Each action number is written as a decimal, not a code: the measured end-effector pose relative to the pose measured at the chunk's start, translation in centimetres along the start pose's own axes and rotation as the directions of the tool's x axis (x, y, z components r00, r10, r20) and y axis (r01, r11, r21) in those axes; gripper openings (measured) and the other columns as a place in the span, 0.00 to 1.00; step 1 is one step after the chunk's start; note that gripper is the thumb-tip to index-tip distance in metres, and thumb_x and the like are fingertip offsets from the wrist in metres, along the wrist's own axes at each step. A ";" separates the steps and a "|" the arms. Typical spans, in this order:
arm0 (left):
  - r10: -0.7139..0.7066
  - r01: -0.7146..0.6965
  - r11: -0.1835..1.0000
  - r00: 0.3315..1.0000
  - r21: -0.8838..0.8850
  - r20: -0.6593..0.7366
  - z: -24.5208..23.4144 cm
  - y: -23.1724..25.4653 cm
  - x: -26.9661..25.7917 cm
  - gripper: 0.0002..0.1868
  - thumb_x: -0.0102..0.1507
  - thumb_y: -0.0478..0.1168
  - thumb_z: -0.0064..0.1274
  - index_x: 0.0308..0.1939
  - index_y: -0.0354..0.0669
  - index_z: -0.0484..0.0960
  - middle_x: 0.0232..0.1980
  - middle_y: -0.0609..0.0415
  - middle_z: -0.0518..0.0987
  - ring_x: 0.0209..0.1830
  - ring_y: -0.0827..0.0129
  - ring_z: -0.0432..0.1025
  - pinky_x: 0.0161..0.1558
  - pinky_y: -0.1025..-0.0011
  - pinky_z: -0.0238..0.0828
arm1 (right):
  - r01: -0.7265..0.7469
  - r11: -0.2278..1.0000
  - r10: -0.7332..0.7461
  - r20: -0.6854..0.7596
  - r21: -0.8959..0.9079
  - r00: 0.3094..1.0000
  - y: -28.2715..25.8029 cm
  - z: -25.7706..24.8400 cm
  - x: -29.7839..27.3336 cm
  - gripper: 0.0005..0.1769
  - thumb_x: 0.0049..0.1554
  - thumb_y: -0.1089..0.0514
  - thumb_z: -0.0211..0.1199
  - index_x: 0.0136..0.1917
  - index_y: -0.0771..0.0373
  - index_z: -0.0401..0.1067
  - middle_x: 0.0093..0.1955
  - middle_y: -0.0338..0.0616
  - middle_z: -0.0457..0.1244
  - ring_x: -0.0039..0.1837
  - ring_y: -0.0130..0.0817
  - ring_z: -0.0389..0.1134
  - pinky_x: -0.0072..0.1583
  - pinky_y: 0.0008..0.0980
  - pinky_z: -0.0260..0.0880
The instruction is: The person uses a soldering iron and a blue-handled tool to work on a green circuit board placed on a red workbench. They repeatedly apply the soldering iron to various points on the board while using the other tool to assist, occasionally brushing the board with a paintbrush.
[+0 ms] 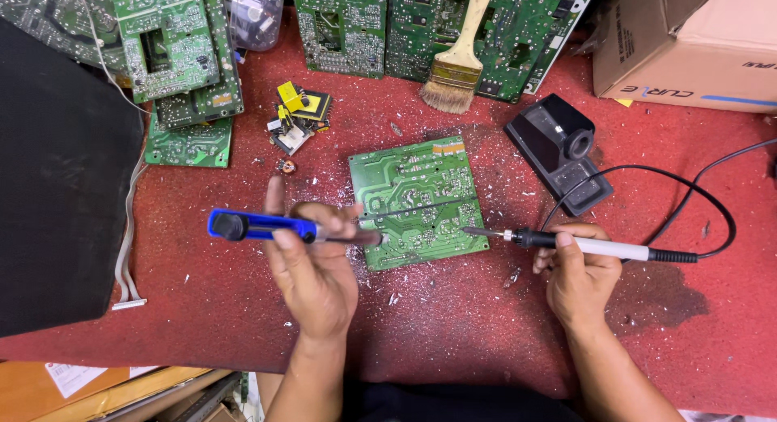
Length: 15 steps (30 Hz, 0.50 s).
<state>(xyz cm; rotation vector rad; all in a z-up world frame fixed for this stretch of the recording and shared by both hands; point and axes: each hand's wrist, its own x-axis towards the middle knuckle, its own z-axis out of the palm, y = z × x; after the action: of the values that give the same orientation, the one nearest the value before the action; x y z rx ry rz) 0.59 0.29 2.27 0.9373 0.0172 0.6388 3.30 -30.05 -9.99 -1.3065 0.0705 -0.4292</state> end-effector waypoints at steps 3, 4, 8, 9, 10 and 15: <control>-0.049 0.053 0.993 0.998 -0.102 0.037 -0.2 0.5 -0.1 0.29 0.75 0.55 0.28 0.68 0.40 0.70 0.32 0.52 0.73 0.35 0.66 0.71 0.48 0.61 0.76 | -0.006 1.000 0.006 0.002 0.027 1.000 -0.1 0.0 0.1 0.08 0.65 0.65 0.60 0.52 0.75 0.70 0.27 0.56 0.62 0.26 0.35 0.67 0.31 0.32 0.74; -0.049 0.053 0.993 0.998 -0.102 0.037 0.6 1.5 -0.1 0.29 0.75 0.55 0.28 0.68 0.40 0.70 0.32 0.52 0.73 0.35 0.66 0.71 0.48 0.61 0.76 | -0.006 1.000 0.006 0.002 0.027 1.000 -0.7 0.3 -0.1 0.08 0.65 0.65 0.60 0.52 0.75 0.70 0.27 0.56 0.62 0.26 0.35 0.67 0.31 0.32 0.74; -0.027 0.038 0.998 0.979 -0.052 0.203 2.2 3.2 -0.2 0.40 0.60 0.78 0.28 0.30 0.43 0.70 0.30 0.55 0.66 0.32 0.67 0.60 0.38 0.67 0.58 | -0.071 0.996 0.073 0.028 -0.058 0.997 -1.8 0.9 -0.4 0.07 0.67 0.59 0.60 0.52 0.67 0.68 0.32 0.49 0.61 0.27 0.31 0.63 0.31 0.25 0.67; -0.015 0.015 1.000 0.977 -0.003 0.213 2.1 3.0 -0.3 0.42 0.56 0.83 0.29 0.23 0.46 0.66 0.26 0.57 0.65 0.27 0.68 0.58 0.35 0.68 0.56 | -0.074 0.995 0.076 0.030 -0.061 0.997 -1.8 0.8 -0.4 0.07 0.67 0.59 0.59 0.52 0.67 0.68 0.31 0.49 0.60 0.27 0.31 0.63 0.31 0.25 0.67; -0.014 0.015 1.000 0.977 -0.002 0.212 1.9 3.0 -0.4 0.42 0.56 0.83 0.29 0.23 0.46 0.66 0.26 0.57 0.65 0.27 0.68 0.58 0.35 0.68 0.56 | -0.074 0.995 0.076 0.031 -0.060 0.997 -1.8 0.8 -0.4 0.07 0.67 0.59 0.59 0.52 0.67 0.68 0.31 0.49 0.60 0.27 0.31 0.63 0.31 0.25 0.67; -0.067 0.077 0.994 0.990 -0.074 0.125 1.6 2.9 -0.6 0.33 0.66 0.69 0.41 0.25 0.44 0.72 0.19 0.61 0.63 0.18 0.75 0.55 0.24 0.72 0.49 | -0.081 0.995 0.082 0.015 -0.058 0.996 -1.7 0.8 -0.5 0.08 0.66 0.59 0.61 0.51 0.66 0.68 0.34 0.49 0.62 0.28 0.30 0.63 0.31 0.25 0.68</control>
<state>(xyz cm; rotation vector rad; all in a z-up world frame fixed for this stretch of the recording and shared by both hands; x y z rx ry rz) -0.91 0.01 5.25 0.8941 -0.0828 0.5106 2.62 -29.47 -8.23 -1.3586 0.1222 -0.3481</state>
